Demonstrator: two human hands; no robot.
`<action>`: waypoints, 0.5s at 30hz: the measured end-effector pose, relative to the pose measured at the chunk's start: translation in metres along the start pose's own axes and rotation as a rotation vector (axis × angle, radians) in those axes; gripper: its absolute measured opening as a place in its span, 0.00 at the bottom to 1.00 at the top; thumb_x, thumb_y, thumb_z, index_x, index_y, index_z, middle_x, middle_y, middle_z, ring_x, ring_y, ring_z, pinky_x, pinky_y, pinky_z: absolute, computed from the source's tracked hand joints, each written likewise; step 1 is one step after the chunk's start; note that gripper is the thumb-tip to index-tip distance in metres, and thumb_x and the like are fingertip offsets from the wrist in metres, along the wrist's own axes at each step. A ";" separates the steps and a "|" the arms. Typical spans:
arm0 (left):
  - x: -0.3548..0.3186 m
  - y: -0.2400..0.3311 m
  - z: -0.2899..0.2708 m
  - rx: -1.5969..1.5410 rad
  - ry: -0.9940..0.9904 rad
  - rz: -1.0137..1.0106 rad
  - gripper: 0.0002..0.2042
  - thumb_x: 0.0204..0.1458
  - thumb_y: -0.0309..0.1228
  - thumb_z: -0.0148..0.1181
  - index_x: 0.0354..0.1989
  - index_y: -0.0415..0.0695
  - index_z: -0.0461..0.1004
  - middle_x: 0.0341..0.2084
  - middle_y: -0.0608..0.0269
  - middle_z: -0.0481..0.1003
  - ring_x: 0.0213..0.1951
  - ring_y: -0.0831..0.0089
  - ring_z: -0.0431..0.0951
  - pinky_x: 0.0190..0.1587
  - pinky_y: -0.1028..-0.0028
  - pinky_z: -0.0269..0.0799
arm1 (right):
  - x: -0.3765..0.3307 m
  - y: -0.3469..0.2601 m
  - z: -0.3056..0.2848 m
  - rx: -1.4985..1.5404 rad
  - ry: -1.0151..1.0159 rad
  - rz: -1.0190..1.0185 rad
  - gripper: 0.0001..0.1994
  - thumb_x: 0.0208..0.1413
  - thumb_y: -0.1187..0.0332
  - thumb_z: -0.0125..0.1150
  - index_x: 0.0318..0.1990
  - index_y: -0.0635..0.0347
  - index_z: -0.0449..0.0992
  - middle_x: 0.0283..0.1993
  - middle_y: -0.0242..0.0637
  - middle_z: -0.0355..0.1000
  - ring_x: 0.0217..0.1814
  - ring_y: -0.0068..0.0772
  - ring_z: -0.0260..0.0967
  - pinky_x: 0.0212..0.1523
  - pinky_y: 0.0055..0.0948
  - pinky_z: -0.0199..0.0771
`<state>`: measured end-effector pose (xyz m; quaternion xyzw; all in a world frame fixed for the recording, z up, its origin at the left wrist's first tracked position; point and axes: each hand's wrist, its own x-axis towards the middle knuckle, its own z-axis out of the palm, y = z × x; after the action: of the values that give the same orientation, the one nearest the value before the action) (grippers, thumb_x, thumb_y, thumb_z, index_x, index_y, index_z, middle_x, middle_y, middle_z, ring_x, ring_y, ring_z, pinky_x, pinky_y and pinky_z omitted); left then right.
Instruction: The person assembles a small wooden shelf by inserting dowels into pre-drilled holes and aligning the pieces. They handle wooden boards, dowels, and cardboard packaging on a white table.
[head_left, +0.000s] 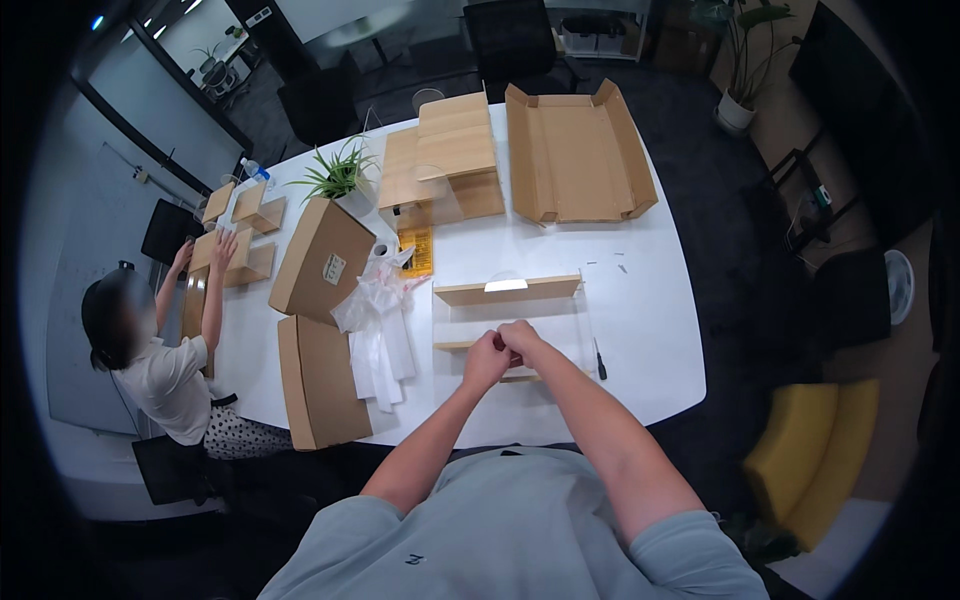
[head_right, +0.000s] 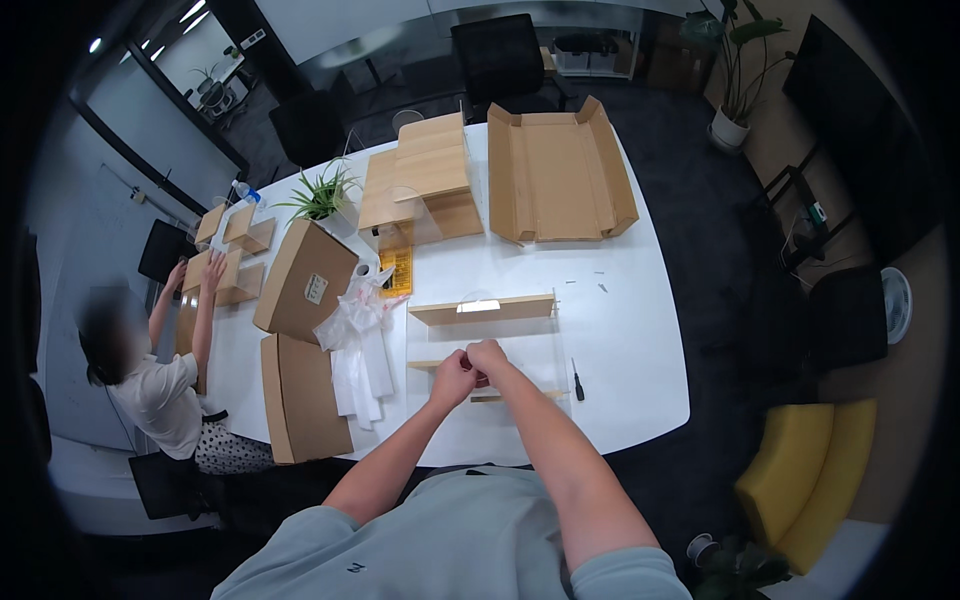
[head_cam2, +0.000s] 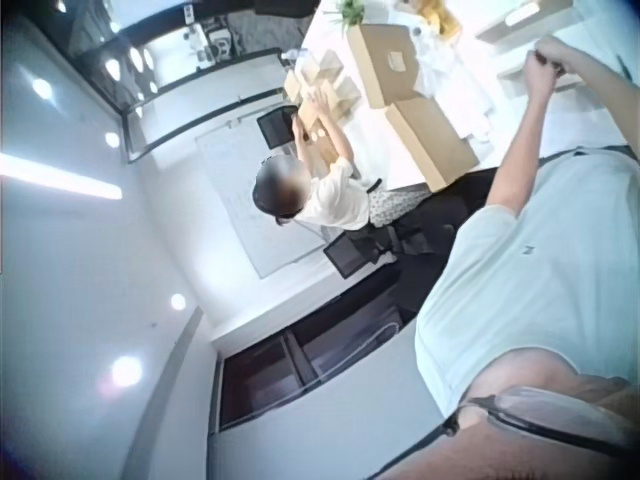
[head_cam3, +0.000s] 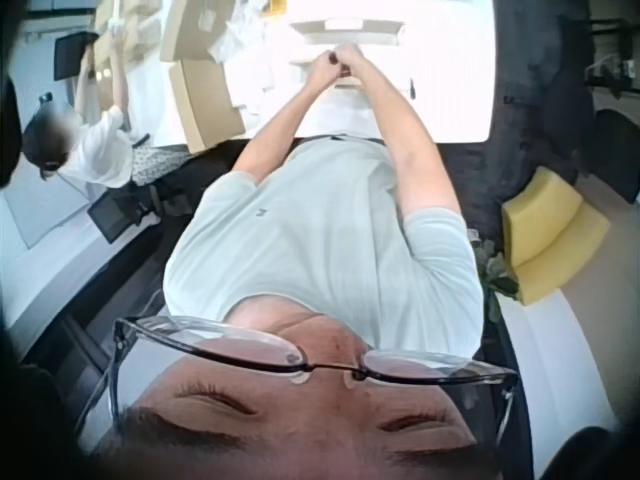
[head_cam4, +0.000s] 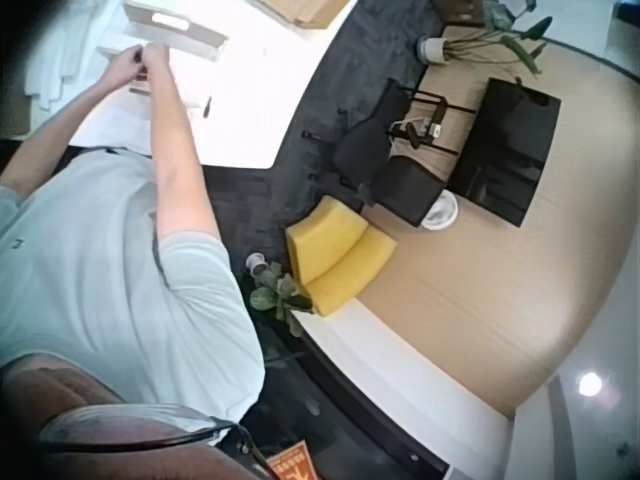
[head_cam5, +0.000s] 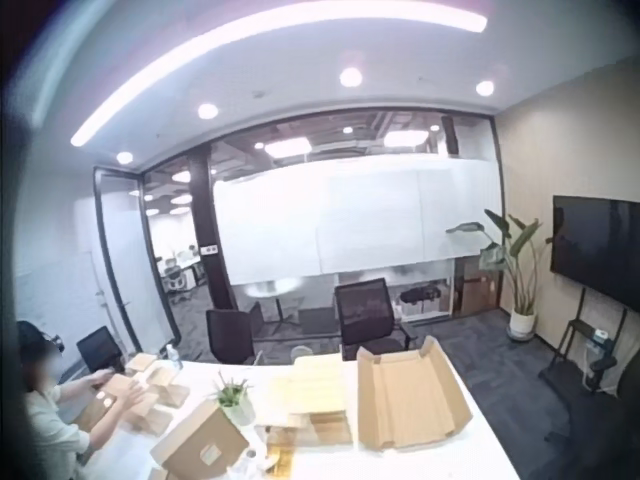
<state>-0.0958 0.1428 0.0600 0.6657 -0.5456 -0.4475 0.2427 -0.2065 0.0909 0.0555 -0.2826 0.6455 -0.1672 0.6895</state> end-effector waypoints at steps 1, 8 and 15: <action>-0.004 0.002 0.000 0.009 -0.003 0.001 0.12 0.56 0.33 0.61 0.37 0.34 0.76 0.36 0.46 0.82 0.39 0.53 0.83 0.42 0.60 0.77 | -0.002 0.002 -0.001 -0.007 -0.021 -0.007 0.16 0.60 0.62 0.54 0.41 0.69 0.77 0.37 0.48 0.78 0.31 0.45 0.77 0.26 0.46 0.81; -0.004 0.008 0.016 0.343 0.097 0.061 0.15 0.62 0.35 0.52 0.33 0.33 0.76 0.25 0.49 0.81 0.30 0.54 0.83 0.35 0.60 0.77 | -0.026 0.020 -0.033 -0.264 0.157 -0.220 0.24 0.61 0.48 0.53 0.42 0.66 0.76 0.38 0.52 0.79 0.37 0.50 0.79 0.40 0.46 0.80; 0.004 0.021 0.020 0.084 0.056 -0.225 0.18 0.65 0.34 0.43 0.31 0.33 0.73 0.17 0.53 0.78 0.18 0.67 0.80 0.26 0.66 0.76 | -0.009 0.070 -0.078 -0.330 0.303 -0.355 0.22 0.60 0.51 0.56 0.42 0.66 0.76 0.39 0.55 0.79 0.45 0.55 0.77 0.48 0.46 0.76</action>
<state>-0.1242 0.1359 0.0661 0.7447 -0.4787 -0.4298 0.1778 -0.2936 0.1374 0.0196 -0.4714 0.7001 -0.2183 0.4898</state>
